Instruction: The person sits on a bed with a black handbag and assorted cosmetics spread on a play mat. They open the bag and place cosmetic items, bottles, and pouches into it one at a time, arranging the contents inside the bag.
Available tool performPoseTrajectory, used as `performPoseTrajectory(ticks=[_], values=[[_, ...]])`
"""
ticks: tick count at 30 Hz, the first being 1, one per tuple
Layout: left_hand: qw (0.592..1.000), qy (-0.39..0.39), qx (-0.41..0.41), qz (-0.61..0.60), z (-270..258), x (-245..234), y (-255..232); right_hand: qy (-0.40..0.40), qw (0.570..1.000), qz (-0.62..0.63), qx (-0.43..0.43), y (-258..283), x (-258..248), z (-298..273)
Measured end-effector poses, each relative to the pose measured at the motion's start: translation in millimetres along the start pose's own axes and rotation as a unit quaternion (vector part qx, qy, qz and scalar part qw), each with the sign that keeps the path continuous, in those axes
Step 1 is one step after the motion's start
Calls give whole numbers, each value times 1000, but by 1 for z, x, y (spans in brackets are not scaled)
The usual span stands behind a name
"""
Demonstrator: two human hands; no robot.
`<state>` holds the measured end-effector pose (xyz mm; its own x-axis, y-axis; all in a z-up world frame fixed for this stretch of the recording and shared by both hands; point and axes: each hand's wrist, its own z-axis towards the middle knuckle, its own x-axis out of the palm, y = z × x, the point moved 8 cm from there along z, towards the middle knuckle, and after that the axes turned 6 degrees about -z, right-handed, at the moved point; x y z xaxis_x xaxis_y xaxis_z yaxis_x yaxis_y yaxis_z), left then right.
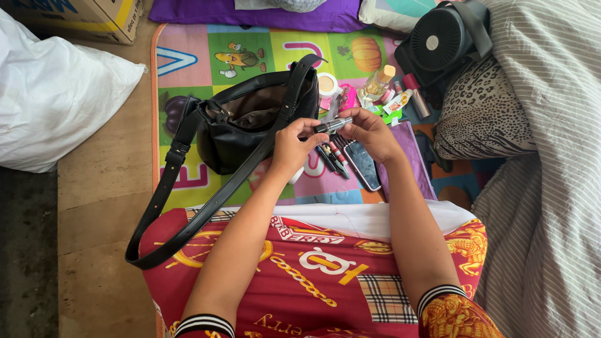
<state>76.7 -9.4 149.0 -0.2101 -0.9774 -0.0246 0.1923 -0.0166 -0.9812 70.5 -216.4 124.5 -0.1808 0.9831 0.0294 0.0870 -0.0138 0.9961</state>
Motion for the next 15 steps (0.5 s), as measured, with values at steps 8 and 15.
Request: performPoseTrajectory(ticks=[8, 15], values=[[978, 45, -93, -181, 10, 9, 26, -6, 999, 22, -42, 9, -2, 4], [947, 1, -188, -262, 8, 2, 39, 3, 997, 19, -68, 33, 7, 2]])
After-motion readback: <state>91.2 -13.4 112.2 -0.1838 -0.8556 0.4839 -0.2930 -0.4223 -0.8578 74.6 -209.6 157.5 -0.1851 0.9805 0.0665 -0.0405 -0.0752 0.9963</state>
